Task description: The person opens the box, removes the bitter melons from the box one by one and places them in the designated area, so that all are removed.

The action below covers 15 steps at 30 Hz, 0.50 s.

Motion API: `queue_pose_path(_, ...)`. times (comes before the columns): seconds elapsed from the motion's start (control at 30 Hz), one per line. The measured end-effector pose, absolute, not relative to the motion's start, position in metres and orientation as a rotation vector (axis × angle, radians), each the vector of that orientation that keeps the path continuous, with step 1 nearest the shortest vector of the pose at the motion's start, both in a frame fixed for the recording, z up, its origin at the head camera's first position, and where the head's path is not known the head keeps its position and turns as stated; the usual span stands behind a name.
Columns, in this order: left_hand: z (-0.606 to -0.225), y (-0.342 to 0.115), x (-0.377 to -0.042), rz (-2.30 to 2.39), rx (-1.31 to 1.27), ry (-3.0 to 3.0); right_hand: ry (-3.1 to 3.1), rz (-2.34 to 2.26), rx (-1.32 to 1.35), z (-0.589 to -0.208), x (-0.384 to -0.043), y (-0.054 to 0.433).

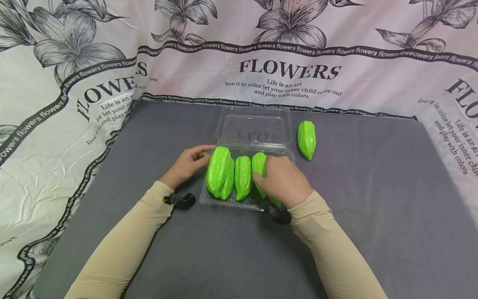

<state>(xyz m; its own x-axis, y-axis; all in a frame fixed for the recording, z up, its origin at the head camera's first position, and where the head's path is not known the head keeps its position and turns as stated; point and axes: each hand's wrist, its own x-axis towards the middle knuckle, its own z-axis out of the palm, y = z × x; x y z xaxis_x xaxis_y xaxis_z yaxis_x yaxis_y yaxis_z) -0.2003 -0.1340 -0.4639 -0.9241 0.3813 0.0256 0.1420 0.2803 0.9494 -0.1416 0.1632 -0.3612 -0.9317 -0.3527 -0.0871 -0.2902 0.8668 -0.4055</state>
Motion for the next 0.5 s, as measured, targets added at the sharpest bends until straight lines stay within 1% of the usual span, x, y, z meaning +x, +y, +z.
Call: queue_pose_path(0.5,-0.467,-0.135,-0.202,1.704,0.494,2.341,2.924,-0.677,-0.48,-0.348,-0.142,0.172)
